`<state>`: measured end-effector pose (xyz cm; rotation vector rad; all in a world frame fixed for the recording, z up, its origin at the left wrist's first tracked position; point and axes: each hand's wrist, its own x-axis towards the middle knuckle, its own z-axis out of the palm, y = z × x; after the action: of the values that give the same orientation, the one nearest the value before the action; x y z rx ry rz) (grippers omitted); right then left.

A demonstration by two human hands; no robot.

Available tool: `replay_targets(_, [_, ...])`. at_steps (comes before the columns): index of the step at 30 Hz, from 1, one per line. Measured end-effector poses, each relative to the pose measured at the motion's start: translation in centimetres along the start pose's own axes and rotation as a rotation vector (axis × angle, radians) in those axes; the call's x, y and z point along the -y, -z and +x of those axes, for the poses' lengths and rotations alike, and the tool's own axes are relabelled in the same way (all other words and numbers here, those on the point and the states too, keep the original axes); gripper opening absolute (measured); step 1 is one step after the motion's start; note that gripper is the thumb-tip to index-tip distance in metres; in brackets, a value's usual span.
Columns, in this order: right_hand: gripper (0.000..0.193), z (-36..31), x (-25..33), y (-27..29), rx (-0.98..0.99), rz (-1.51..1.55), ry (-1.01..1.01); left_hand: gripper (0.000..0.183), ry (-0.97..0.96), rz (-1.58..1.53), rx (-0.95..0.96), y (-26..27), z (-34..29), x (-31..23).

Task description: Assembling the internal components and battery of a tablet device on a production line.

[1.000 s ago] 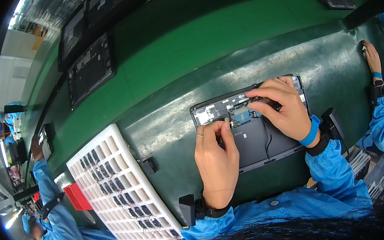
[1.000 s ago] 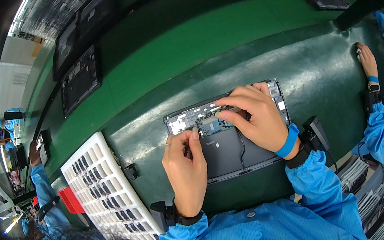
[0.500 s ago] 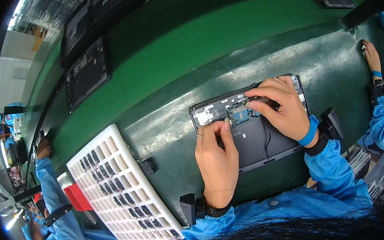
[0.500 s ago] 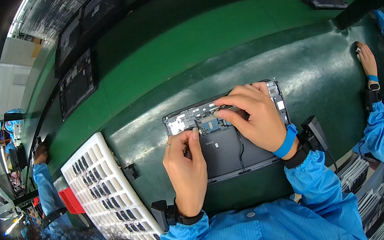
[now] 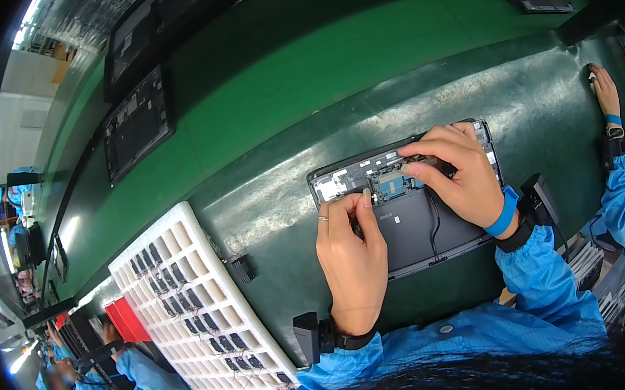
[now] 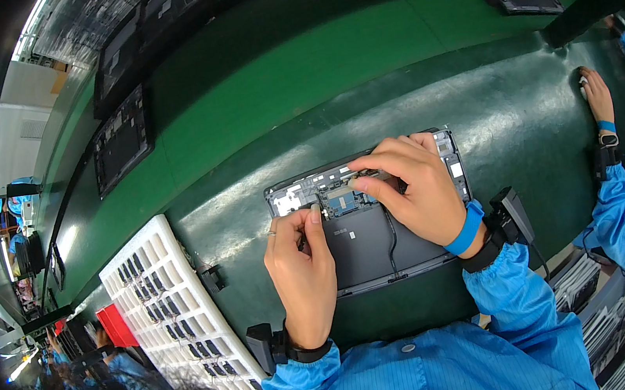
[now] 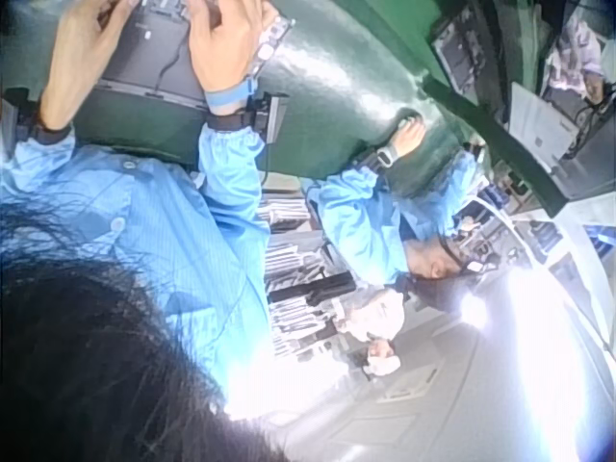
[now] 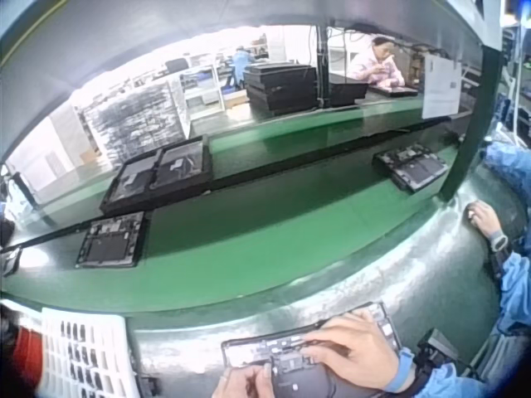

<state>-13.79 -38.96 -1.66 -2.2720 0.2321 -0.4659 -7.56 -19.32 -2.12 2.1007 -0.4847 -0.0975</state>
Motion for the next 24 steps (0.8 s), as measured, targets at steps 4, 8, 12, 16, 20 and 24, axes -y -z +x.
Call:
replay_targets(4, [0.019, -0.01, -0.01, -0.01, 0.000, 0.005, -0.005, 0.015, -0.002, 0.007, -0.008, -0.02, 0.01, -0.10])
replay_targets(8, [0.019, -0.02, -0.04, -0.05, -0.002, 0.006, 0.003, 0.015, 0.007, -0.006, -0.010, 0.02, 0.04, -0.22])
replay_targets(12, [0.019, 0.02, 0.00, -0.07, -0.005, 0.000, 0.007, 0.016, 0.041, -0.024, 0.001, 0.14, 0.04, -0.27])
replay_targets(16, [0.019, -0.02, 0.02, -0.09, -0.009, 0.001, 0.007, 0.016, 0.019, -0.035, -0.008, 0.03, 0.04, -0.08])
replay_targets(20, [0.019, -0.08, -0.05, -0.03, 0.004, 0.011, -0.008, 0.016, 0.011, -0.023, -0.005, 0.10, 0.11, -0.08])
replay_targets(24, [0.019, -0.09, -0.05, -0.02, 0.009, 0.017, -0.012, 0.016, 0.027, -0.027, -0.002, 0.18, 0.12, -0.09])
